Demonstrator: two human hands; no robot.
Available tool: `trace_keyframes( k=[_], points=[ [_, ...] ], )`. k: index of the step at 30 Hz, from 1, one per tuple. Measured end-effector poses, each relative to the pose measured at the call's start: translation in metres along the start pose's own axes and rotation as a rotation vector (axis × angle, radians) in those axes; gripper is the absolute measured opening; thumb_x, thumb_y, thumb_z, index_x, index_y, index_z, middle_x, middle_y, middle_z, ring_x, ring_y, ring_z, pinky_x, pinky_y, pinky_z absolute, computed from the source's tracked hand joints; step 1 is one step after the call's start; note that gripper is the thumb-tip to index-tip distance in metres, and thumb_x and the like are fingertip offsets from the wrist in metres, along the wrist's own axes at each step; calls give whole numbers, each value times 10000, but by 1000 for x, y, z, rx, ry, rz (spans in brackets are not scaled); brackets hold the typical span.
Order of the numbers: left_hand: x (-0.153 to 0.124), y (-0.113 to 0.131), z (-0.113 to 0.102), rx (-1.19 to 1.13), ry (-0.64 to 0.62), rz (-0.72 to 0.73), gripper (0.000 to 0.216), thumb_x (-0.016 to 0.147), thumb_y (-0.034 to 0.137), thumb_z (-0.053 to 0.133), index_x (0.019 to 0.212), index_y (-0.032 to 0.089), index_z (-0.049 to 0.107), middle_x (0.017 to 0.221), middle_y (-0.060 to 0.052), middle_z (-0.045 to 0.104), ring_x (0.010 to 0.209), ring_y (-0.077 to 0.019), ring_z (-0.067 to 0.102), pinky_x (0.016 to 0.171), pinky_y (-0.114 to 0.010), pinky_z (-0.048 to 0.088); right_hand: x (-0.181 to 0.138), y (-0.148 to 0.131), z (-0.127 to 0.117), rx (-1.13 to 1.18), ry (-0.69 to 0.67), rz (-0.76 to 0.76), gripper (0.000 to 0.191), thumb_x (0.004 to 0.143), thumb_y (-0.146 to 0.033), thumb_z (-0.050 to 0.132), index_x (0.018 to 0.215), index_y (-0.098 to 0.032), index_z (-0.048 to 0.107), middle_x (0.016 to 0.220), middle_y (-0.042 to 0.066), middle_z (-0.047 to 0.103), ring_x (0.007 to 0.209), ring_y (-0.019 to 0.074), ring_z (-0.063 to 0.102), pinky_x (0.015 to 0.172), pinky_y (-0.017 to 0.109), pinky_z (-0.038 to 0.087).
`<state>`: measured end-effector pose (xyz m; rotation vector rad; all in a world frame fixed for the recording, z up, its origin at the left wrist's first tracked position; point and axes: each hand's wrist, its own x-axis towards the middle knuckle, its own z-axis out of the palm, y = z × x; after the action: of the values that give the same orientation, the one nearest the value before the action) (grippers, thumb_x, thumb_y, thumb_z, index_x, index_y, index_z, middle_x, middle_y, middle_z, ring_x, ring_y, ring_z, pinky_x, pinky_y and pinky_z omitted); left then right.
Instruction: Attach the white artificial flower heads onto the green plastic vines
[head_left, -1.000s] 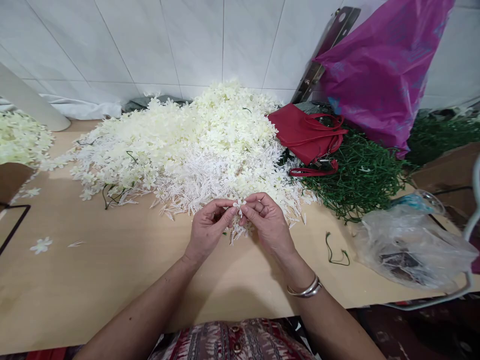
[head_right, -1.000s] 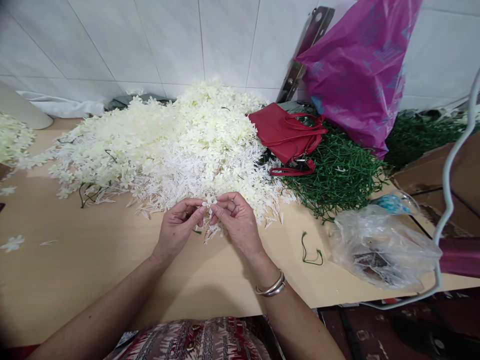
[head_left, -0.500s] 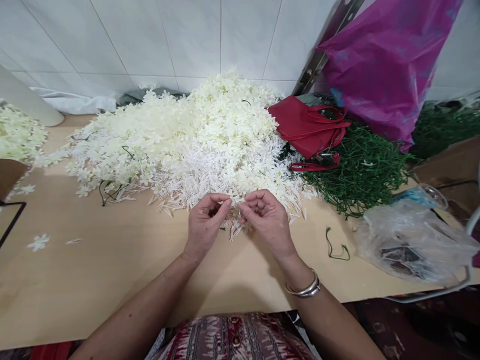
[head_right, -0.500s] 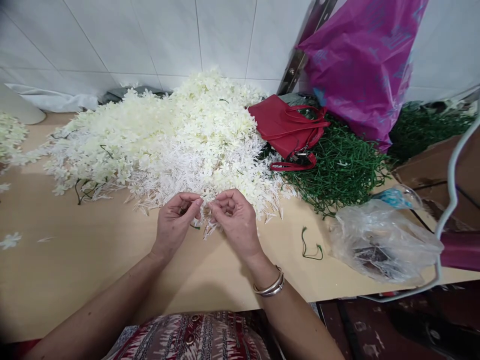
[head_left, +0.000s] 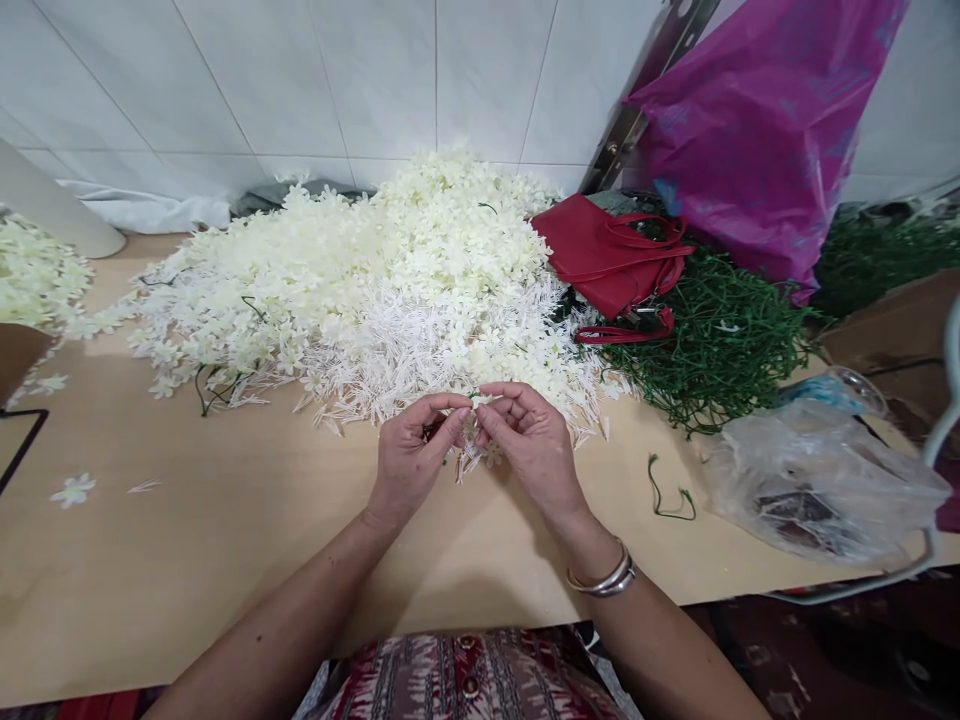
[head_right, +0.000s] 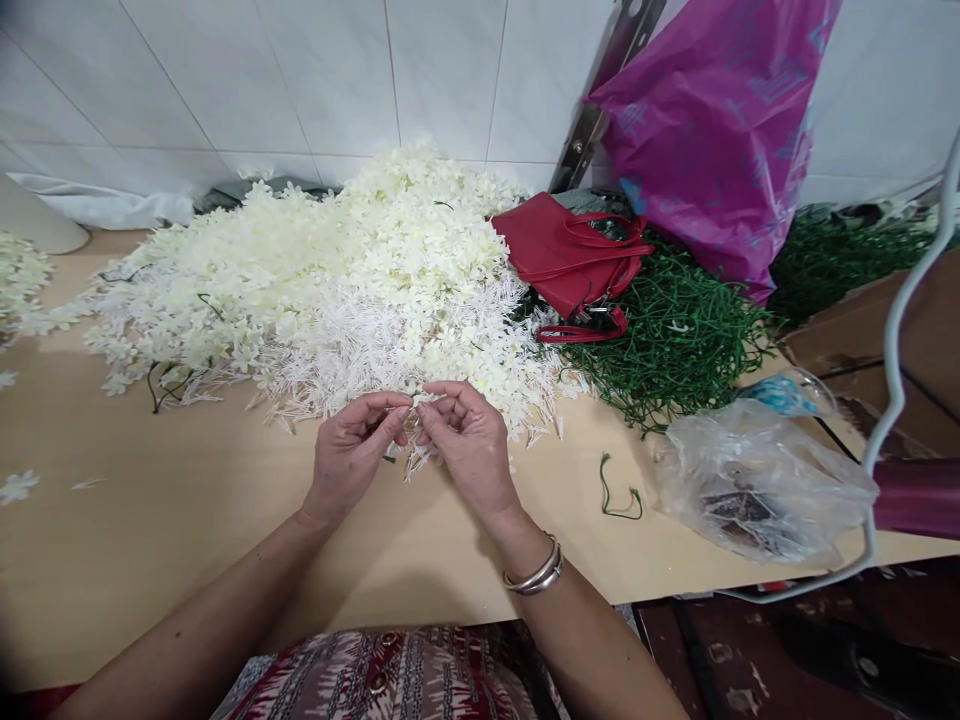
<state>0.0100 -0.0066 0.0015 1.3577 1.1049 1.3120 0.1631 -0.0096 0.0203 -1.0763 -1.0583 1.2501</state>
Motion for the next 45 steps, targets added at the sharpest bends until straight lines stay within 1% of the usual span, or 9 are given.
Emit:
trace_keyframes(
  k=[5,13,18,20,22,26,32,38,45],
  points=[
    [-1,0,1,-6,0,20,129,935,311,755,987,200,795,751,-2,745,606,-114,656,627,-231,547,-3,1,4,23,38,-64,171,839,-333,828,907,-228,711,677,-36,701,602,130,661,607,255,538],
    [0,5,-1,-81,-35,-14,127,929,317,754,982,211,799,881,-31,783,610,-103,647,605,-224,549,1,3,-3,7,61,-58,145,879,-354,792,890,-233,713,664,-37,653,615,133,614,631,264,512],
    [5,1,-4,-161,50,-72,202,860,366,827,984,208,805,858,-34,780,511,-73,484,455,-198,431,6,3,-12,-59,89,-141,152,882,-368,793,871,-244,706,930,14,716,866,164,665,834,296,540],
    [6,0,-5,-175,69,-76,233,839,379,845,999,212,813,822,-29,767,505,-74,467,438,-198,406,8,5,-15,-28,37,-98,166,881,-384,799,883,-249,702,920,12,730,860,169,679,828,300,545],
    [6,-1,-6,-175,61,-74,214,836,378,848,972,215,826,767,-18,745,499,-74,466,455,-205,411,9,7,-17,6,-25,-30,184,865,-397,819,892,-249,713,818,-7,726,767,160,677,761,289,545],
    [5,2,-7,-168,34,-70,166,836,375,847,908,224,840,654,8,660,526,-88,476,485,-211,416,9,6,-18,96,-104,58,246,801,-433,874,864,-237,737,731,-20,720,672,141,660,699,277,538],
    [5,7,-7,-151,-23,-68,180,836,394,840,892,223,844,698,-2,661,562,-97,466,503,-224,398,9,-5,-12,197,-135,182,362,652,-456,965,792,-221,727,669,-47,673,578,109,606,618,253,518],
    [4,6,-6,-140,-73,-69,208,833,403,838,894,204,839,701,-6,668,573,-97,466,516,-222,395,10,-6,-13,239,-173,235,329,669,-414,971,788,-215,738,650,-56,653,559,84,577,586,222,482],
    [2,2,-8,-103,-124,-84,202,881,367,796,929,174,823,695,-7,679,570,-90,503,528,-204,431,11,-10,-21,308,-294,393,350,674,-405,978,798,-195,726,645,-41,652,541,68,513,531,199,401]
  ],
)
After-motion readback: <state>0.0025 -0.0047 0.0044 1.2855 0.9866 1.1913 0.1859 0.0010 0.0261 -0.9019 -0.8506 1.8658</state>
